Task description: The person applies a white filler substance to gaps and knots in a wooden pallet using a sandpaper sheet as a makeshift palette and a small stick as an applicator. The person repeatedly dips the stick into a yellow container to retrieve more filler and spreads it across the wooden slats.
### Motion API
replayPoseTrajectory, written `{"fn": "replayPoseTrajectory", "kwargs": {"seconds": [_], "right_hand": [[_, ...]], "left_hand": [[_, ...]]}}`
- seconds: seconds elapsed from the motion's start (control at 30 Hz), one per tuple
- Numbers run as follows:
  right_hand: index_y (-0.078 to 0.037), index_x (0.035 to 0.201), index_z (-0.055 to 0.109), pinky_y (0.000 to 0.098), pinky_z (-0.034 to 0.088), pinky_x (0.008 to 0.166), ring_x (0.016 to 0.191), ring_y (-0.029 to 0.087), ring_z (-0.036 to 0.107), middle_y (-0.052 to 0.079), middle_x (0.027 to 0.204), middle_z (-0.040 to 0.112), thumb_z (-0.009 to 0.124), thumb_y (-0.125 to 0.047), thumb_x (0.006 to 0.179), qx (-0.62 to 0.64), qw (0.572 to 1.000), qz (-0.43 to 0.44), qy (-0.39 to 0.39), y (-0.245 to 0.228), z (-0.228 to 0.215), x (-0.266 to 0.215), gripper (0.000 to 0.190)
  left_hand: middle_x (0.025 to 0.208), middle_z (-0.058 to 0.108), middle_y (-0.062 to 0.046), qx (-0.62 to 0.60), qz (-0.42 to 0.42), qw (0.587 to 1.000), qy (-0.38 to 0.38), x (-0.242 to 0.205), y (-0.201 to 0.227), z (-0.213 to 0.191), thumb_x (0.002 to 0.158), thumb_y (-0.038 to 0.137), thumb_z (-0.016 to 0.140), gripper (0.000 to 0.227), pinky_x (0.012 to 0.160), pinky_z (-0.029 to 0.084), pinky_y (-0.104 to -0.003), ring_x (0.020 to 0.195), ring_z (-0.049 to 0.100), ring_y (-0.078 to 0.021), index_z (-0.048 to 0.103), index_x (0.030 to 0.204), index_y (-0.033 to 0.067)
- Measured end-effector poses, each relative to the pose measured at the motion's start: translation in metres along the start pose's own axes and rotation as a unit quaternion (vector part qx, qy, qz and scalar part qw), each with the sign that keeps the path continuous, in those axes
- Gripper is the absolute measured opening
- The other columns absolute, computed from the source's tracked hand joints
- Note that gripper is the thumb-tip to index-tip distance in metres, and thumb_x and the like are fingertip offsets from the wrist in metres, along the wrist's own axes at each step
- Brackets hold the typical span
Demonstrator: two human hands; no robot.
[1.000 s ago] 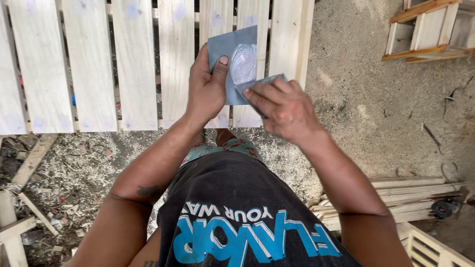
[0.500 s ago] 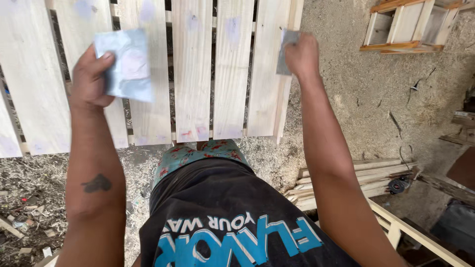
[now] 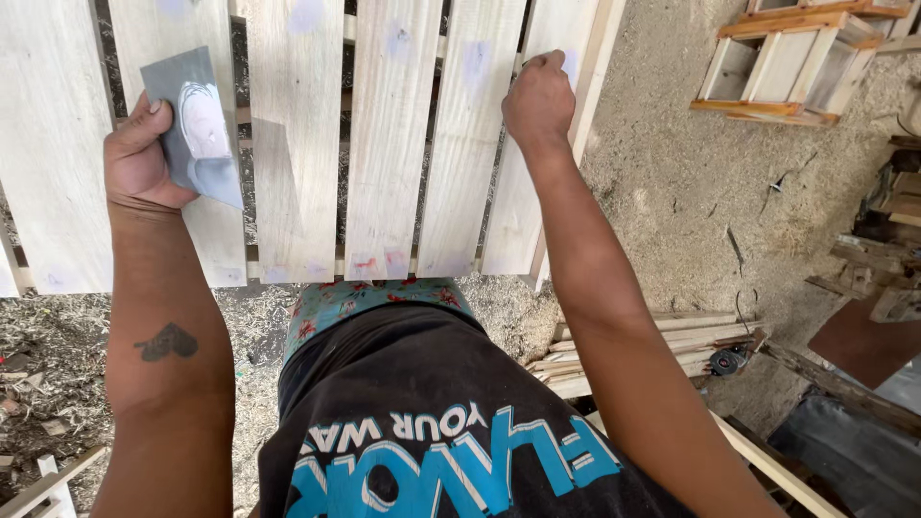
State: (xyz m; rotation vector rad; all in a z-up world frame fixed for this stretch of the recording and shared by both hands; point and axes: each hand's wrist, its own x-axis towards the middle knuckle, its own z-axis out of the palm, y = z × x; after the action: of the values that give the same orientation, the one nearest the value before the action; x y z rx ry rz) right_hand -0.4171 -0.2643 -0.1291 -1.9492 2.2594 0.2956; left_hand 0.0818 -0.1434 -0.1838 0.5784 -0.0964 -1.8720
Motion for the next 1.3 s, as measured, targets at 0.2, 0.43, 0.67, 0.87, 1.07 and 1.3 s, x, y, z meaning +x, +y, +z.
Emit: {"fn": "replayPoseTrajectory", "kwargs": {"seconds": [0.2,0.43,0.67,0.87,1.07,1.3], "right_hand": [[-0.005,0.102,0.081,0.0462,0.057,0.083,0.087,0.033,0.075,0.021,0.097,0.076,0.056,0.001,0.092,0.141,0.980,-0.110,0.082,0.076,-0.043,0.014,0.027],[0.003,0.088,0.073,0.0437,0.060,0.071,0.083,0.035,0.074,0.024,0.093,0.073,0.064,-0.005,0.086,0.056,0.994,0.098,0.008,0.054,-0.011,0.026,0.012],[0.007,0.096,0.069,0.0381,0.061,0.059,0.076,0.032,0.073,0.025,0.105,0.063,0.058,-0.002,0.086,-0.057,0.997,0.021,-0.037,0.000,0.002,0.016,0.017],[0.008,0.110,0.068,0.0357,0.062,0.068,0.088,0.033,0.073,0.024,0.112,0.064,0.061,-0.004,0.091,-0.074,0.996,-0.041,-0.016,-0.038,0.025,-0.011,0.024],[-0.001,0.119,0.073,0.0383,0.057,0.090,0.100,0.034,0.071,0.021,0.111,0.071,0.058,0.005,0.085,0.097,0.994,-0.039,0.037,0.002,-0.029,-0.046,0.038],[-0.011,0.126,0.072,0.0394,0.057,0.082,0.097,0.023,0.071,0.010,0.112,0.075,0.057,0.003,0.100,0.278,0.960,0.027,0.004,0.051,-0.096,-0.011,0.033]], "left_hand": [[0.137,0.067,-0.013,0.030,-0.018,0.999,-0.032,0.007,0.006,0.020,0.103,0.018,0.064,0.053,0.107,0.055,-0.050,0.124,0.068,-0.0304,0.051,0.151,0.0027],[0.136,0.063,-0.011,-0.019,-0.022,0.999,-0.033,0.004,0.002,-0.007,0.115,0.010,0.060,0.038,0.112,0.050,-0.041,0.123,0.063,-0.0253,0.048,0.149,0.0005],[0.138,0.064,-0.012,-0.006,-0.022,0.999,-0.030,-0.002,-0.004,-0.016,0.114,0.012,0.059,0.038,0.117,0.052,-0.045,0.125,0.064,-0.0271,0.050,0.149,0.0020],[0.140,0.066,-0.014,0.011,-0.023,0.999,-0.042,0.005,0.001,0.003,0.114,0.016,0.062,0.037,0.113,0.051,-0.053,0.127,0.065,-0.0300,0.052,0.147,0.0014],[0.139,0.066,-0.012,0.010,-0.022,0.999,-0.027,0.009,0.004,0.011,0.109,0.018,0.065,0.046,0.116,0.050,-0.052,0.127,0.066,-0.0303,0.054,0.151,0.0021],[0.137,0.067,-0.009,0.019,-0.038,0.998,-0.039,0.000,-0.002,-0.001,0.107,0.017,0.064,0.050,0.118,0.051,-0.049,0.127,0.065,-0.0268,0.053,0.155,0.0056]]}}
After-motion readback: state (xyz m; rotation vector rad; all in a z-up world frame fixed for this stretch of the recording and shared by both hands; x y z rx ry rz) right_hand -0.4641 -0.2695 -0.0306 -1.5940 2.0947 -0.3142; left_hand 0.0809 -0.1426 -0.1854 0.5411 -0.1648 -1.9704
